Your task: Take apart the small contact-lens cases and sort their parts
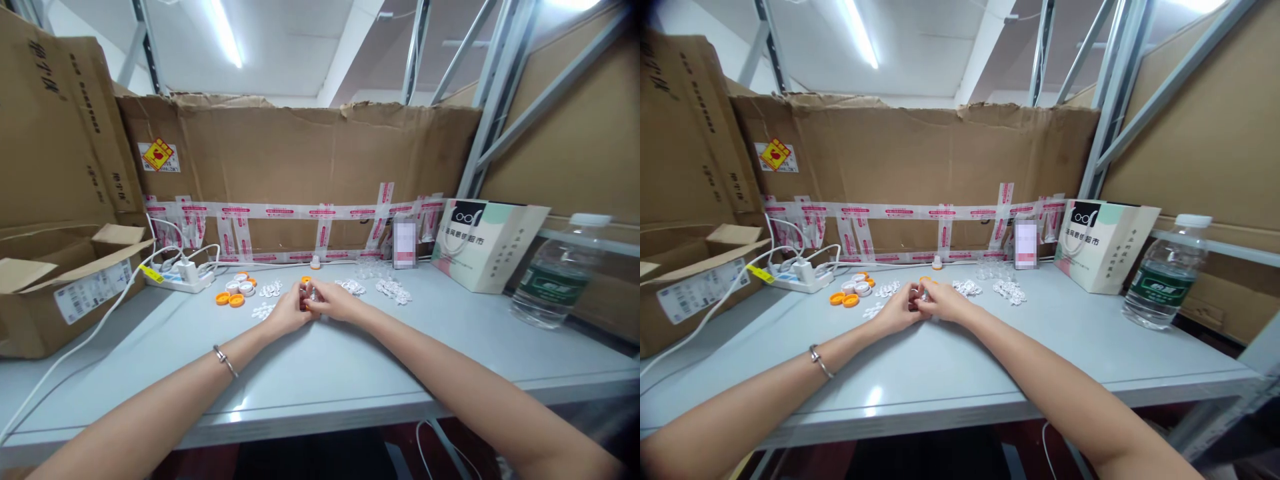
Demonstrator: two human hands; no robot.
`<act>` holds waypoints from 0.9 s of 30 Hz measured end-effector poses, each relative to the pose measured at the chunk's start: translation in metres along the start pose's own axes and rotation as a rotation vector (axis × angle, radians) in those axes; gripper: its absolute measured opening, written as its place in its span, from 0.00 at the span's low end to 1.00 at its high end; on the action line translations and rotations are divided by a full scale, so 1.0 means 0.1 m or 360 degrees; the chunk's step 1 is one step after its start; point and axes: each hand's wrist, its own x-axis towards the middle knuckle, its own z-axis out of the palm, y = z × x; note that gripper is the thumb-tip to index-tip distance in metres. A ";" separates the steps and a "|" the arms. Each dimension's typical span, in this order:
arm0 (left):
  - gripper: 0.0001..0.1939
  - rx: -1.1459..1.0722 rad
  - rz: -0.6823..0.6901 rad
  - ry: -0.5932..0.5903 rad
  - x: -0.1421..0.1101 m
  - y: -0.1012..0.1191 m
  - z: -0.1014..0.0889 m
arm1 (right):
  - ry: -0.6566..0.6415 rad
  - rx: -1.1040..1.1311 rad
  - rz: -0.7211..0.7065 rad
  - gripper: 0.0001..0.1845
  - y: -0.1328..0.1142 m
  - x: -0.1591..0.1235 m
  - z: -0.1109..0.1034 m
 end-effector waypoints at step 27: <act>0.28 -0.0076 -0.0047 -0.0025 -0.04 0.02 -0.01 | 0.0005 -0.0726 0.0532 0.12 1.22 0.51 -0.79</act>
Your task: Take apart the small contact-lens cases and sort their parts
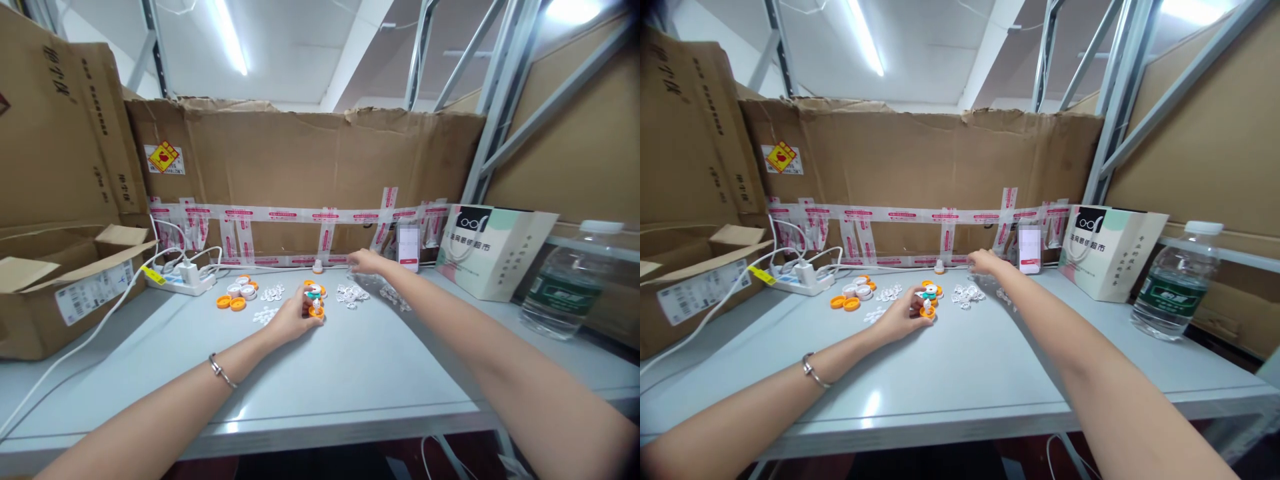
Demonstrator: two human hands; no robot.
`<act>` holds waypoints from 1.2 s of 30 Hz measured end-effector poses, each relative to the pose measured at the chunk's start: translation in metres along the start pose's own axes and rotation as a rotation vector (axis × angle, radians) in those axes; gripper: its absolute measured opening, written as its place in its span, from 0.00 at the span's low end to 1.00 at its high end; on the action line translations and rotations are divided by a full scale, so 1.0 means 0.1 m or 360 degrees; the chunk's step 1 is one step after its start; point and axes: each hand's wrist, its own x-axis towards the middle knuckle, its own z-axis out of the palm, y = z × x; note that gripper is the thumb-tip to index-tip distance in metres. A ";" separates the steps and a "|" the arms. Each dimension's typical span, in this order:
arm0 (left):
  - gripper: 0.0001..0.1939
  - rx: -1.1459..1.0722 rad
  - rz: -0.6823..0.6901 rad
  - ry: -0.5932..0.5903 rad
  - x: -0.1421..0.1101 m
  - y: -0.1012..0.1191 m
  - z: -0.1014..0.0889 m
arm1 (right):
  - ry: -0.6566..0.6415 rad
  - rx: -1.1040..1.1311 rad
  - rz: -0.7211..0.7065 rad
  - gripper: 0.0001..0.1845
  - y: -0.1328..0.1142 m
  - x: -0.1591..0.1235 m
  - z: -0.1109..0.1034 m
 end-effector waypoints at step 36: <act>0.28 -0.0181 0.0034 -0.0098 0.01 -0.04 0.04 | 0.0021 0.0752 -0.0694 0.05 -1.14 -0.94 0.18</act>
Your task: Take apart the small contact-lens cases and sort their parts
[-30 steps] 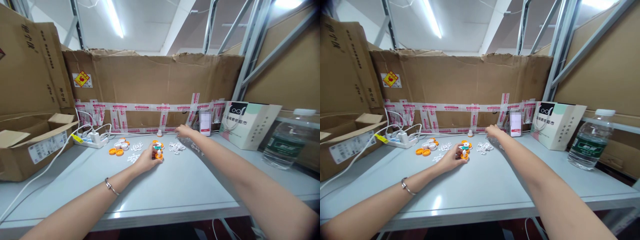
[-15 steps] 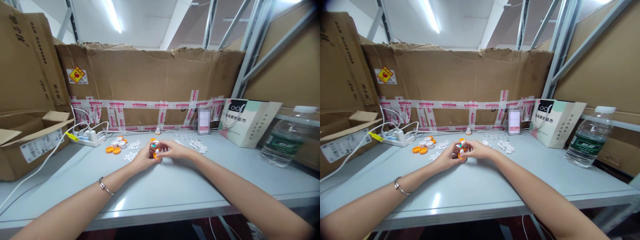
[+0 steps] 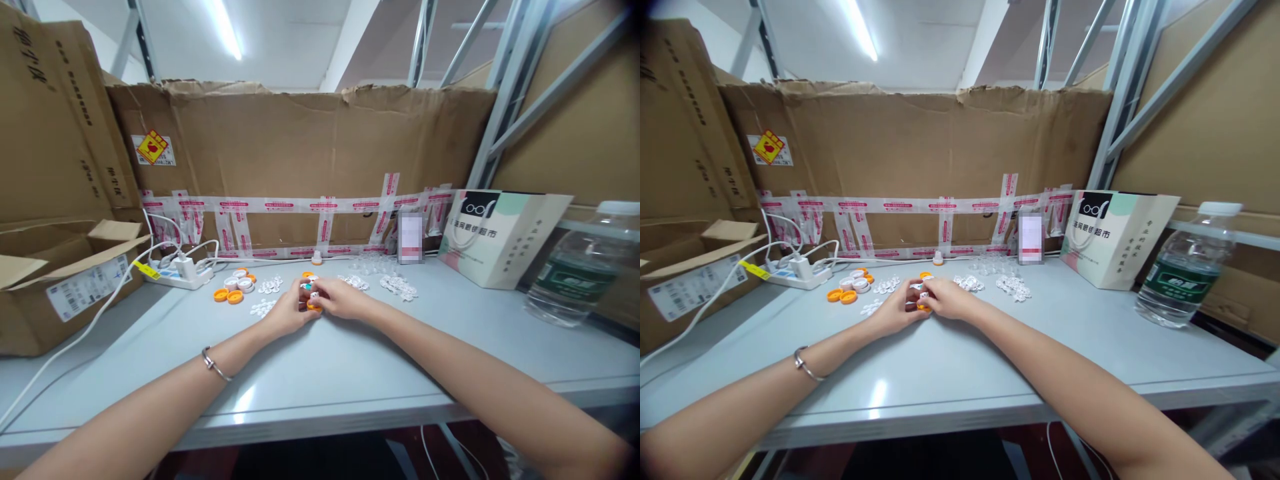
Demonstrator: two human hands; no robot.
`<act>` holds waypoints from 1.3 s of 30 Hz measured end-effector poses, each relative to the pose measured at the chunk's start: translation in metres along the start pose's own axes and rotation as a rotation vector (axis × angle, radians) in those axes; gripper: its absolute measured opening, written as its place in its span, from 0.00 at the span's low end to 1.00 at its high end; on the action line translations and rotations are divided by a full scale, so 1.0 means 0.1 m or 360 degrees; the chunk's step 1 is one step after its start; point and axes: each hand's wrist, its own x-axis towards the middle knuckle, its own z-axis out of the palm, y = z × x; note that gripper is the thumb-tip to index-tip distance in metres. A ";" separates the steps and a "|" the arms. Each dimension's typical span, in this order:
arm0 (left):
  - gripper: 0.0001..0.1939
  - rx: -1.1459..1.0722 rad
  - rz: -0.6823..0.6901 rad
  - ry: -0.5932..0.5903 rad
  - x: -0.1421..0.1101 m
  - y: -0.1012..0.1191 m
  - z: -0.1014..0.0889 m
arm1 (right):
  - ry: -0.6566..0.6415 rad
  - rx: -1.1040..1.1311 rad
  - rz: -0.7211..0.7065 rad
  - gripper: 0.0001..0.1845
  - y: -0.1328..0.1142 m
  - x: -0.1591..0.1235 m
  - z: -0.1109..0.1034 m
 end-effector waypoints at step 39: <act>0.20 0.0724 0.0966 0.0838 -0.14 0.78 -0.12 | 0.0749 0.1337 0.0080 0.14 -0.54 -0.07 -0.34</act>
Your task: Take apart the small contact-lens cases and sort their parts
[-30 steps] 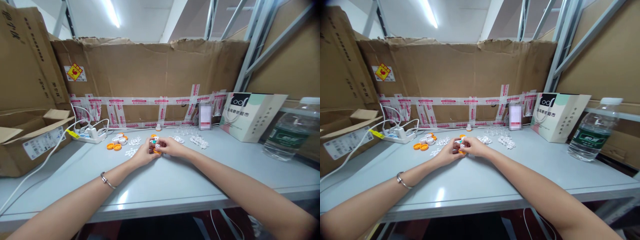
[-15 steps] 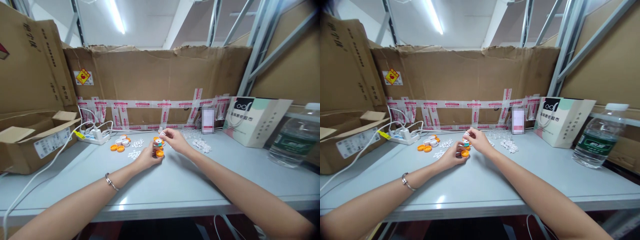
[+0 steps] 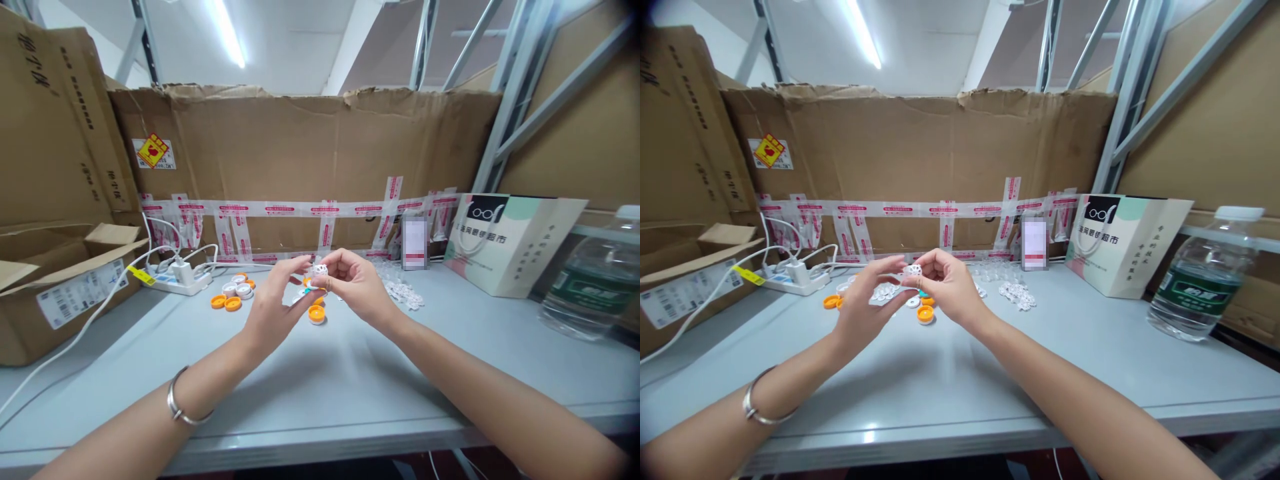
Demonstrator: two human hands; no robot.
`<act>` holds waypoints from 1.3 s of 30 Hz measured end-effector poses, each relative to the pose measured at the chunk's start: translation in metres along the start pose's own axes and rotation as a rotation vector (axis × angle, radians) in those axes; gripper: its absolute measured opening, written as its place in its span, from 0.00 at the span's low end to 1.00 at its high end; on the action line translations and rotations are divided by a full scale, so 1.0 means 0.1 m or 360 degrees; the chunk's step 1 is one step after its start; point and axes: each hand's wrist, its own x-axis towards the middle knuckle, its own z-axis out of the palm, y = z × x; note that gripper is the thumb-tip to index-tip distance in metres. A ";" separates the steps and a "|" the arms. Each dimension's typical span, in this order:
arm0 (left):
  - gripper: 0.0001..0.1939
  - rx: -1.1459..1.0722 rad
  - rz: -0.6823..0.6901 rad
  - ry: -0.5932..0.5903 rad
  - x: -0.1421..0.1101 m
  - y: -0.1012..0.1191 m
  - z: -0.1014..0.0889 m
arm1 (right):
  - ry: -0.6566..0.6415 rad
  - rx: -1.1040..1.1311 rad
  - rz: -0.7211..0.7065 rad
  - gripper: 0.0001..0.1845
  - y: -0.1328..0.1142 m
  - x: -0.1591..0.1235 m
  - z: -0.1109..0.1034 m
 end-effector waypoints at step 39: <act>0.16 0.0851 0.0817 -0.0373 0.13 -0.06 -0.20 | 0.0022 -0.0224 -0.0065 0.12 0.05 -0.09 -0.03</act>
